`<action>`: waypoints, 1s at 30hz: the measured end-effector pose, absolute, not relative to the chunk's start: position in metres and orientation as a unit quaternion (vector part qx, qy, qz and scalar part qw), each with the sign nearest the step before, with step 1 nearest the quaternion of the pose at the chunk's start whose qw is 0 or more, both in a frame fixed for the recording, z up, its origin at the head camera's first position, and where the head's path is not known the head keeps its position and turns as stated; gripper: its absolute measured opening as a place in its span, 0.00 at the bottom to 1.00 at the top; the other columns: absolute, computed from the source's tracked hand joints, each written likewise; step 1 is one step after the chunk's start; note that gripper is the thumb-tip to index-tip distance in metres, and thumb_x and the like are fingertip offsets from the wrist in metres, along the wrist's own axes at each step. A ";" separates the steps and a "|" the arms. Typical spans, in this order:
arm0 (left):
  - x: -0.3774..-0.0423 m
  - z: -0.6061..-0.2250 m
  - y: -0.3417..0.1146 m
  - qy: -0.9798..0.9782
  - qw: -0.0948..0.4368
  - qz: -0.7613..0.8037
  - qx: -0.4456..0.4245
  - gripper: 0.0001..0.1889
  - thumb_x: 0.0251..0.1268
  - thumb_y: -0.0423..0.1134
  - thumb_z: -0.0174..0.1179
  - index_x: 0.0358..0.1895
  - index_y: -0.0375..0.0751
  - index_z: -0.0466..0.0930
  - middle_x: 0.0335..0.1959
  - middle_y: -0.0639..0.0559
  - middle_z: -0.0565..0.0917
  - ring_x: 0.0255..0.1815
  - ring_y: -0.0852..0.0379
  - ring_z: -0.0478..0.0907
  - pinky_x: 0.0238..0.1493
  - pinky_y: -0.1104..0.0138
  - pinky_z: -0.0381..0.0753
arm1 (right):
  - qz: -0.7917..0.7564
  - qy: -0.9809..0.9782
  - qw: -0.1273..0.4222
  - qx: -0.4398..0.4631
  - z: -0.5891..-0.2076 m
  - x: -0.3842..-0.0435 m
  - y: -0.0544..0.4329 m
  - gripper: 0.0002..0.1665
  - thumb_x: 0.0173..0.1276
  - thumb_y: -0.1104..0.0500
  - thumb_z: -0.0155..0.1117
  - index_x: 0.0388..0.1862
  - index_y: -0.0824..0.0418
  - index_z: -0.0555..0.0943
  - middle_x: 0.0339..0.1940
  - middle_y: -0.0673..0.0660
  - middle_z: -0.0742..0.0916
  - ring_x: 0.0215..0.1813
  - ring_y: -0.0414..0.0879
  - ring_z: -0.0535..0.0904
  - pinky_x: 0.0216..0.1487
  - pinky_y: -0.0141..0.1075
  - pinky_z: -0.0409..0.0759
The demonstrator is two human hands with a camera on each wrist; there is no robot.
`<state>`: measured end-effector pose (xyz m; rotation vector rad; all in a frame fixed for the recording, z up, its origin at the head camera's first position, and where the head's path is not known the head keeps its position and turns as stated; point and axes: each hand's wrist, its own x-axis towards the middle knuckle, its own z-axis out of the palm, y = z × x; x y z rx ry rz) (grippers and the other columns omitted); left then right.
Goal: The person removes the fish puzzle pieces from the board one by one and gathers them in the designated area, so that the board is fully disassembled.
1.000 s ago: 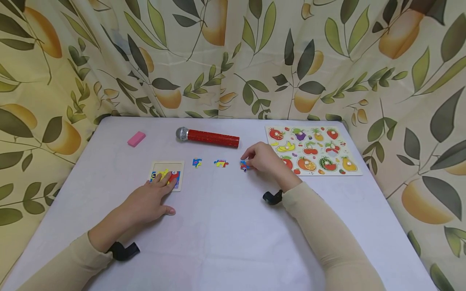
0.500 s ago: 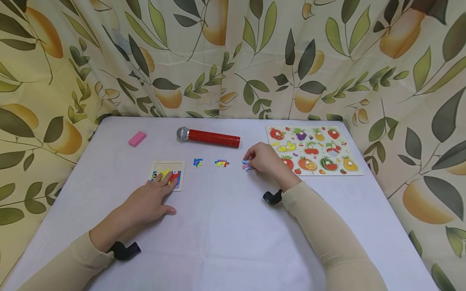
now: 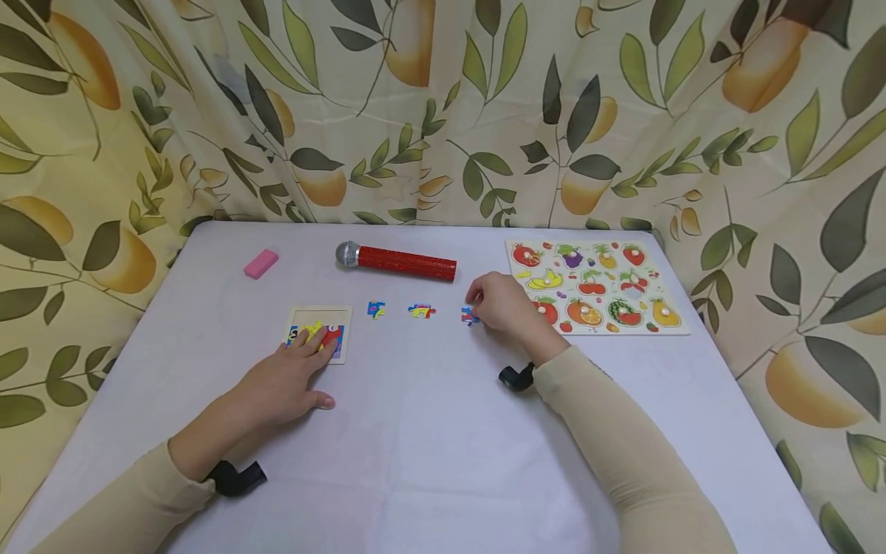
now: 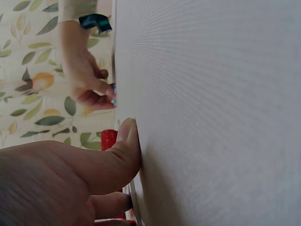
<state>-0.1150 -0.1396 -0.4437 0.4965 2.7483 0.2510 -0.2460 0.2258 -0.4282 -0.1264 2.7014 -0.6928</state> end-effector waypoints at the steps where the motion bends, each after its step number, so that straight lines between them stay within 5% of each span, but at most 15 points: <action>1: -0.115 -0.444 -0.140 0.966 0.167 0.090 0.175 0.50 0.65 0.62 0.73 0.84 0.41 0.65 0.89 0.38 0.57 0.89 0.29 0.52 0.81 0.33 0.64 | -0.243 0.954 0.170 -0.045 -0.429 -0.246 0.225 0.10 0.74 0.65 0.70 0.51 0.57 0.90 0.46 0.59 0.87 0.50 0.55 0.78 0.46 0.41 0.81; 19: -0.127 -0.441 -0.162 0.954 0.155 0.198 0.163 0.41 0.69 0.54 0.74 0.83 0.51 0.69 0.84 0.42 0.69 0.84 0.34 0.66 0.80 0.39 0.71 | -0.267 0.949 0.151 -0.070 -0.413 -0.244 0.202 0.15 0.75 0.62 0.70 0.58 0.56 0.89 0.50 0.59 0.87 0.54 0.55 0.78 0.51 0.43 0.84; 30: -0.106 -0.441 -0.167 0.957 0.165 0.138 0.195 0.42 0.71 0.60 0.69 0.84 0.52 0.67 0.87 0.39 0.62 0.89 0.27 0.52 0.80 0.28 0.62 | -0.304 0.929 0.137 -0.158 -0.417 -0.238 0.146 0.18 0.73 0.63 0.73 0.60 0.57 0.88 0.45 0.55 0.89 0.49 0.52 0.82 0.45 0.39 0.84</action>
